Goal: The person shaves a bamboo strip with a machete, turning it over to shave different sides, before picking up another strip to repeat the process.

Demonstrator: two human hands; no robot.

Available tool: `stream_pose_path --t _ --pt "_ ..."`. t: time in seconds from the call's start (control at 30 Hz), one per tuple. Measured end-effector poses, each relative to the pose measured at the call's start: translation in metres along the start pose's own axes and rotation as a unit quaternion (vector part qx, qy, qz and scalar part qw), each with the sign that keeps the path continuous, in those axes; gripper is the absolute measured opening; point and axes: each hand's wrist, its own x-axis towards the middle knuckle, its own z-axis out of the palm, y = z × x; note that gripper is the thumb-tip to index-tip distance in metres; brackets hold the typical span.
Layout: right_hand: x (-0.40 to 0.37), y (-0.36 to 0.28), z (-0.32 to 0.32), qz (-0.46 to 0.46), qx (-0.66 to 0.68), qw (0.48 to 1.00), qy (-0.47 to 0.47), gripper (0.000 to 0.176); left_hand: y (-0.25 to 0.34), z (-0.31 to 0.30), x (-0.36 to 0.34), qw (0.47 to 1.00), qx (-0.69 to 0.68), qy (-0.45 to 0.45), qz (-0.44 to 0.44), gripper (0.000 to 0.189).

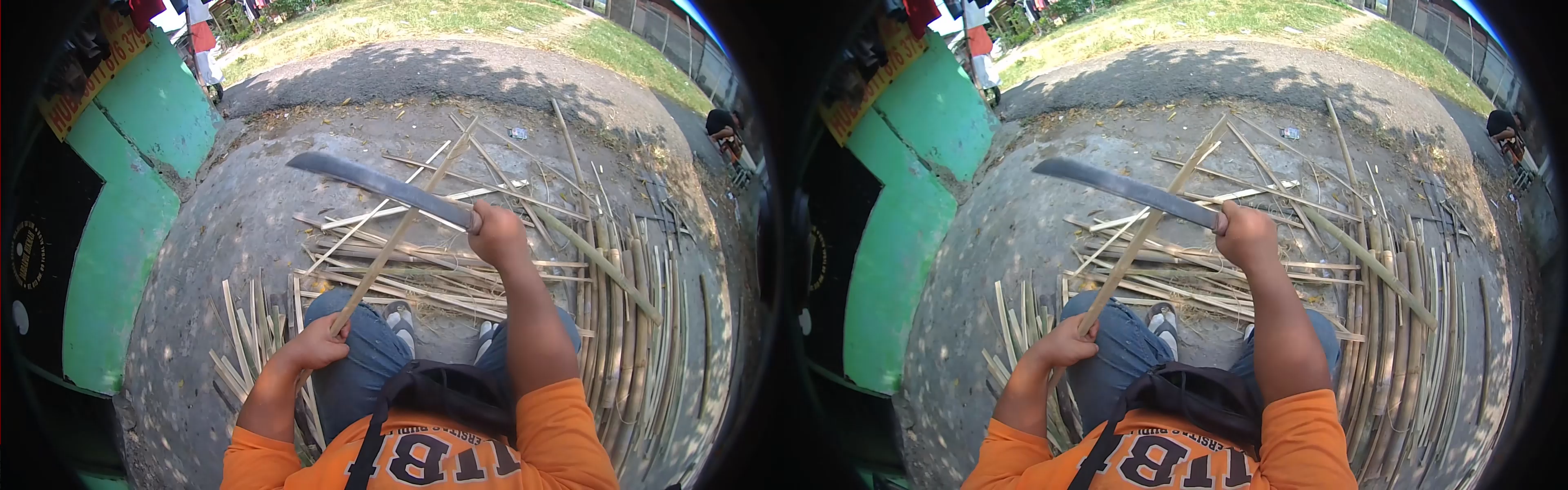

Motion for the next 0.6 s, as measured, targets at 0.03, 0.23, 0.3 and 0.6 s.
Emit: stream_pose_path --t 0.03,0.23,0.3,0.6 --pt "0.006 0.014 -0.007 0.068 0.004 0.998 0.001 0.012 -0.001 0.001 0.001 1.000 -0.002 -0.001 0.009 0.026" --pt "0.008 0.022 -0.024 0.189 -0.016 0.982 -0.015 0.020 0.006 0.001 0.007 1.000 0.012 -0.006 -0.017 0.021" --pt "0.003 0.014 -0.017 0.149 -0.001 0.989 -0.003 0.019 0.007 0.002 0.007 1.000 0.008 -0.003 -0.016 0.021" --pt "-0.011 -0.033 0.002 -0.148 0.017 0.979 -0.137 0.011 0.011 -0.002 0.005 0.999 0.052 -0.008 -0.004 0.024"
